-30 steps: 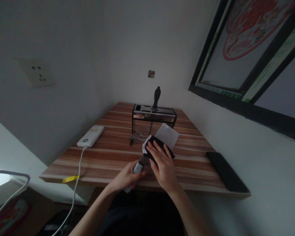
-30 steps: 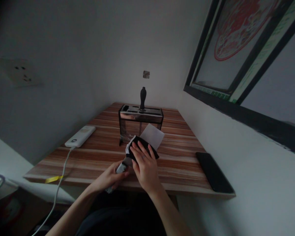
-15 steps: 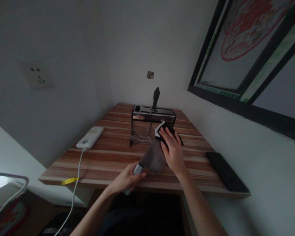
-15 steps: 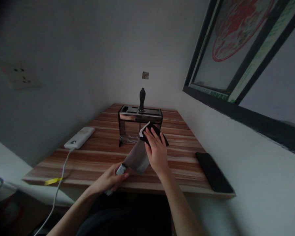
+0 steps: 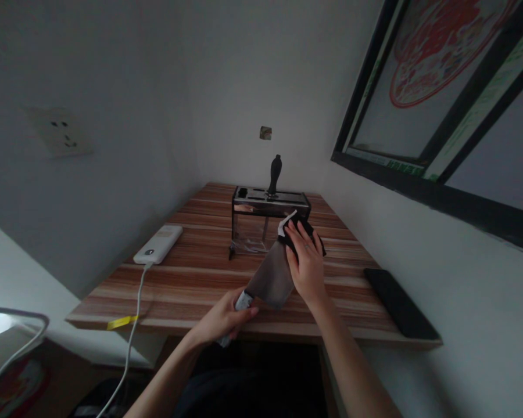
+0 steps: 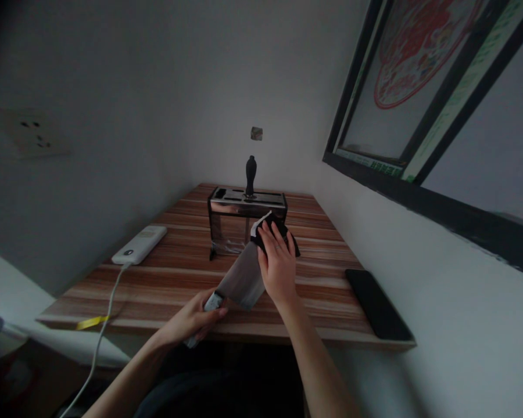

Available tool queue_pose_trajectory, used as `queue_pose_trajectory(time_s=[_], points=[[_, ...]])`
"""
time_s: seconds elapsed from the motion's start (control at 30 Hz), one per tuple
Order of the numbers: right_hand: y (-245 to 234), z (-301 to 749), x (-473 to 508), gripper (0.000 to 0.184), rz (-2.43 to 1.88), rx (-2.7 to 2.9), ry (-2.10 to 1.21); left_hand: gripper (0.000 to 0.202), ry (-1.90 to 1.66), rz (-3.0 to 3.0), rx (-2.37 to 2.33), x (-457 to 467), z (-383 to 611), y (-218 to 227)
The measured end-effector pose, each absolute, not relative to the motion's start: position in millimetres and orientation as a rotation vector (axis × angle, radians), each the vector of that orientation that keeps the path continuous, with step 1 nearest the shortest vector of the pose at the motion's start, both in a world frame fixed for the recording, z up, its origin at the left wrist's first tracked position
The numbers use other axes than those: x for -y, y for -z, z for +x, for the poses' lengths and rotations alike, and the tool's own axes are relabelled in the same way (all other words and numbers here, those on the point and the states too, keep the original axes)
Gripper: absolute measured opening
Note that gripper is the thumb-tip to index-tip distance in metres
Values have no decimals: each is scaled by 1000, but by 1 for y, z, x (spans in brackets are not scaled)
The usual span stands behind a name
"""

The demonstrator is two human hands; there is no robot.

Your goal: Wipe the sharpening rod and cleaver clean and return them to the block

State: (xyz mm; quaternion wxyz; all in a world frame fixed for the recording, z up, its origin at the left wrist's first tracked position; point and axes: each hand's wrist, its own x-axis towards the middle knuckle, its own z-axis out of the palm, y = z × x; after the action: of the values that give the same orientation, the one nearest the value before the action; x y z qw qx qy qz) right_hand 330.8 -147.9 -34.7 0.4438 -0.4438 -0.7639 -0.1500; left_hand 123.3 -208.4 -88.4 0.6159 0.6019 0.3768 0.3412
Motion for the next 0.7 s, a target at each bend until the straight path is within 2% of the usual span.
queue_pose_trajectory(time_s=[0.43, 0.6, 0.7], points=[[67, 299, 194, 49, -1018, 2120, 223, 32, -847, 1327, -848, 206, 125, 93], [82, 284, 220, 54, -944, 2225, 148, 16, -883, 1307, -893, 206, 126, 97], [86, 278, 231, 58, -920, 2254, 108, 17, -895, 1273, -936, 205, 124, 102]])
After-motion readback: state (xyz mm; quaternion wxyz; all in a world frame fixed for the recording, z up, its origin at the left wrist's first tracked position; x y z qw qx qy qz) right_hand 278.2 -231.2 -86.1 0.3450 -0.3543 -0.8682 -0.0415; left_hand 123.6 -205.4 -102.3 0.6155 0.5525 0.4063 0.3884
